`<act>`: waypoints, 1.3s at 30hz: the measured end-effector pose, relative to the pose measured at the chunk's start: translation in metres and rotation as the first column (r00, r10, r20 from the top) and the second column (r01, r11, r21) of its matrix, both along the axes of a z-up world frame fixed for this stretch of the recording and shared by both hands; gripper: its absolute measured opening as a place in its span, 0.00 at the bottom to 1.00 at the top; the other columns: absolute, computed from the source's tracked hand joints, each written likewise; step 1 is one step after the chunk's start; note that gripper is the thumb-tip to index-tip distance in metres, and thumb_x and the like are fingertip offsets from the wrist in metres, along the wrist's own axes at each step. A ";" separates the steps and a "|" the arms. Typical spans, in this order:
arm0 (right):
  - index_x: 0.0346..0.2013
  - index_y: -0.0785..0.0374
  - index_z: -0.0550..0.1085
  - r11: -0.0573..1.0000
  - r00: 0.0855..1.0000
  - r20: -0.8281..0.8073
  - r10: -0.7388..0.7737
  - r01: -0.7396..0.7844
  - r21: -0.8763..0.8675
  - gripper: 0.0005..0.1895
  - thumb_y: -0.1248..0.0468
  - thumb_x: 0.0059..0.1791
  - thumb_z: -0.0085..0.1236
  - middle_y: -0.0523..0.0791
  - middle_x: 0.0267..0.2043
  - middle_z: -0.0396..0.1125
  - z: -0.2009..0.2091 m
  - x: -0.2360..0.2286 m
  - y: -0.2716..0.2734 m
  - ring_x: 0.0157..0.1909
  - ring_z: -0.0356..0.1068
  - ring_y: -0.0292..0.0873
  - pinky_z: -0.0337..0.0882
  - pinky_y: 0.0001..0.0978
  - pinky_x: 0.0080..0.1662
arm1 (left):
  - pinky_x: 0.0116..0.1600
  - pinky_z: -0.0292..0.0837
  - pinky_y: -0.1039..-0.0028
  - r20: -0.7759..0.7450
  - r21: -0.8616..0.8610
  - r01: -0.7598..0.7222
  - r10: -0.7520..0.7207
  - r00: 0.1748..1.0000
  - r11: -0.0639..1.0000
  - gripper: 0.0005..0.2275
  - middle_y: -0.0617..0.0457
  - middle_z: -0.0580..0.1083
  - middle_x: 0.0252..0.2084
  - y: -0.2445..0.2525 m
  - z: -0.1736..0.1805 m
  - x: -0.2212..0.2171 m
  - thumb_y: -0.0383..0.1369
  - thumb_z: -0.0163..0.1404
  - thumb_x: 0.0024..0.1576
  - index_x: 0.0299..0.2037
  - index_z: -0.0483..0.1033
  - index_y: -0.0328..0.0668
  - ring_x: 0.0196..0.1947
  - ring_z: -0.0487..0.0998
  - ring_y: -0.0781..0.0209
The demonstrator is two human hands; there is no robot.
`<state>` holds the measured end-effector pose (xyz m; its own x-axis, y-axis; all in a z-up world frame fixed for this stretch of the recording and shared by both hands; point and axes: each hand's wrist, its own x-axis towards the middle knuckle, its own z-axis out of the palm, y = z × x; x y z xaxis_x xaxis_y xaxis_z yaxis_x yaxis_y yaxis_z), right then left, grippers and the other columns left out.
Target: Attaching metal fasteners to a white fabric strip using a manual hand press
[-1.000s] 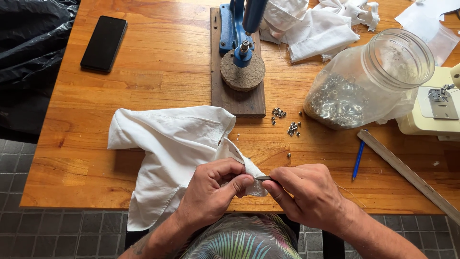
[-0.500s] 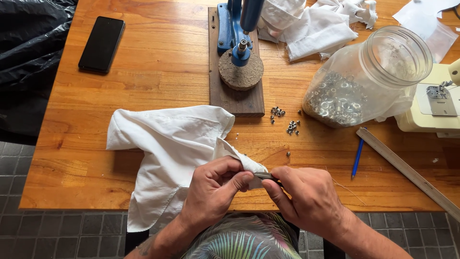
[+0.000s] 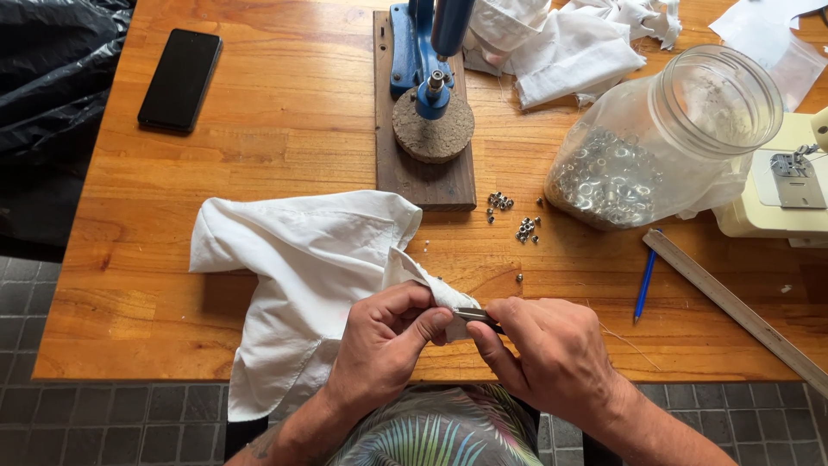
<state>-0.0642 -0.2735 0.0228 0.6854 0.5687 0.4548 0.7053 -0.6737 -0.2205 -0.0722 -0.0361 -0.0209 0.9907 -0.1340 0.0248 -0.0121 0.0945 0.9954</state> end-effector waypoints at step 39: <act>0.42 0.58 0.73 0.989 0.992 -0.072 0.101 -0.092 0.120 0.12 0.55 0.63 0.57 0.42 0.26 0.68 -0.015 0.009 -0.010 0.20 0.63 0.49 0.63 0.45 0.27 | 0.38 0.80 0.76 -0.066 -0.065 0.058 -0.062 0.996 0.996 0.07 0.51 0.83 0.30 -0.002 -0.003 -0.002 0.31 0.65 0.66 0.38 0.86 0.35 0.29 0.84 0.66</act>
<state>-0.0549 -0.2837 0.0074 0.6657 0.5805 0.4688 0.7435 -0.5698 -0.3501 -0.0741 -0.0380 -0.0238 0.9806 -0.1934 -0.0317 0.0625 0.1557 0.9858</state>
